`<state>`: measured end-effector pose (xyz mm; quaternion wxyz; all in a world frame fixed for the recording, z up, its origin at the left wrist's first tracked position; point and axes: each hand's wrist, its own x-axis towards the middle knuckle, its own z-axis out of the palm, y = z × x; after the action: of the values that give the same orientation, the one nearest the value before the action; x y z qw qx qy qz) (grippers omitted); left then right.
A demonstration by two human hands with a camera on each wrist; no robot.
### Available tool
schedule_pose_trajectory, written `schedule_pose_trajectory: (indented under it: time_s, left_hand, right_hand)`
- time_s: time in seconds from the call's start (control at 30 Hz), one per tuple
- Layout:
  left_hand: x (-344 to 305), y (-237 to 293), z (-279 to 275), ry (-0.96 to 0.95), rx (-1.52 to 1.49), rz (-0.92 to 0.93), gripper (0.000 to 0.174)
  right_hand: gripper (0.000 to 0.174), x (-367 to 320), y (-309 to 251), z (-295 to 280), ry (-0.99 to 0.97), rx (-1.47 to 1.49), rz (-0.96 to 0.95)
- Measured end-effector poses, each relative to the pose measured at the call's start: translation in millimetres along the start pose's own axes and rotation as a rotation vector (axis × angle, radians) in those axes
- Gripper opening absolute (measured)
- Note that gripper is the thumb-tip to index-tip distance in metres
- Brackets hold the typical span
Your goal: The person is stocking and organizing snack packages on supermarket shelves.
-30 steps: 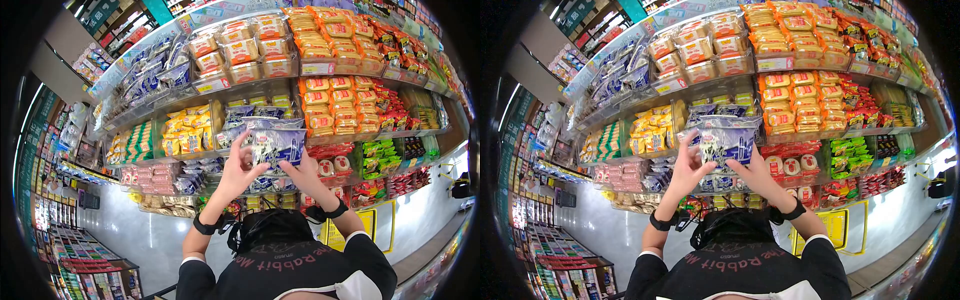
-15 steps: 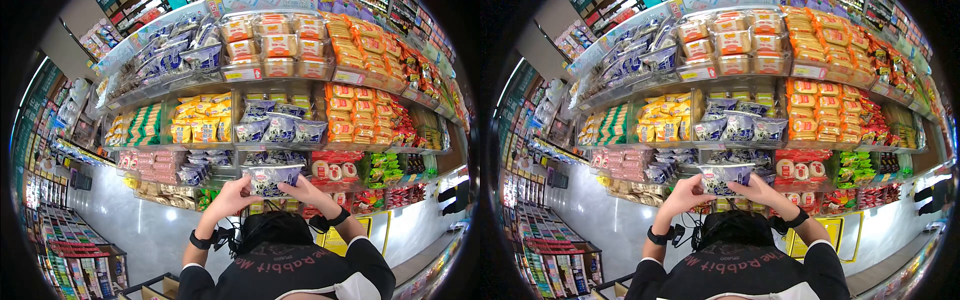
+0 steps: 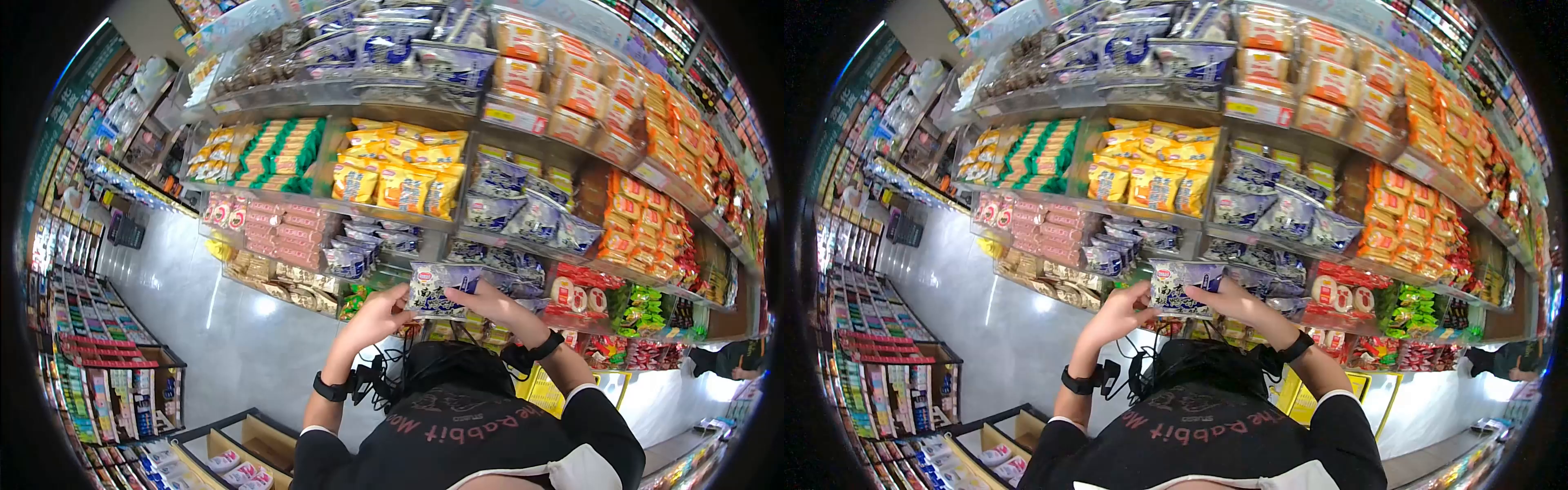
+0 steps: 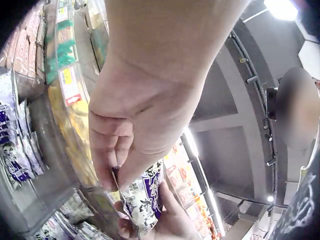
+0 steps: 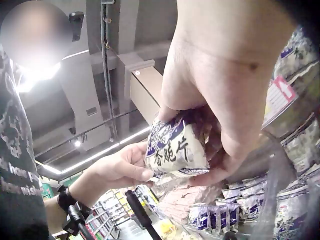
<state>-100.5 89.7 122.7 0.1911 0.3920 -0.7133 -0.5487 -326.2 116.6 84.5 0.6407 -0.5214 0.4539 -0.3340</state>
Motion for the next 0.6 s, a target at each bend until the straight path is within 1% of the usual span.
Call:
schedule_pose_trajectory:
  time_s: [0.07,0.1,0.17,0.23,0.27,0.3,0.33,0.37,0.4,0.43,0.47,0.5,0.53,0.57,0.6]
  left_hand:
    - [0.3,-29.1,-9.2,0.082,0.085,-0.01,0.024]
    - [0.3,-39.0,-14.4,0.119,0.128,-0.015,0.024]
    - [-1.6,-53.4,-25.4,0.135,0.185,-0.084,0.027]
    - [-1.6,-49.1,-37.9,0.143,0.24,-0.142,0.027]
    - [-1.0,-65.3,-39.1,0.188,0.165,-0.069,0.031]
    - [0.7,-81.5,-39.7,0.204,0.162,-0.043,0.03]
    - [3.3,-94.2,-40.0,0.22,0.158,-0.016,0.03]
    - [5.8,-104.4,-41.3,0.235,0.153,0.01,0.03]
    - [7.2,-98.1,-44.2,0.224,0.22,-0.058,0.039]
    - [12.3,-105.9,-41.8,0.309,0.238,-0.005,0.042]
    - [19.5,-121.3,-36.5,0.393,0.253,0.046,0.045]
    - [25.9,-136.8,-32.7,0.478,0.266,0.096,0.049]
    - [32.5,-146.9,-36.4,0.45,0.378,0.11,0.057]
    - [40.8,-155.3,-36.7,0.373,0.227,0.058,0.057]
    - [48.5,-158.9,-38.2,0.292,0.077,0.005,0.058]
  right_hand:
    - [0.04,19.6,-12.5,12.3,-0.028,-0.013,0.082]
    - [0.04,29.3,-11.8,17.5,-0.036,0.01,0.066]
    - [0.039,50.5,-2.1,25.0,-0.045,0.053,0.034]
    - [0.038,69.7,9.3,29.6,-0.064,0.044,0.119]
    - [0.037,77.1,12.2,31.6,-0.078,0.044,0.155]
    - [0.036,83.3,11.5,34.0,-0.09,0.043,0.192]
    - [0.034,89.0,3.9,34.7,-0.081,-0.039,0.37]
    - [0.033,93.6,4.3,37.5,-0.045,0.025,0.367]
    - [0.031,97.8,8.3,41.1,-0.009,0.091,0.364]
    - [0.029,102.2,14.5,43.5,0.029,0.156,0.36]
    - [0.03,109.3,33.2,39.5,0.032,0.311,0.409]
    - [0.03,113.0,40.2,41.8,0.098,0.384,0.394]
    - [0.031,115.6,44.9,45.5,0.164,0.456,0.379]
    - [0.031,118.7,51.9,46.6,0.23,0.525,0.365]
    - [0.032,124.7,69.6,43.6,0.29,0.534,0.409]
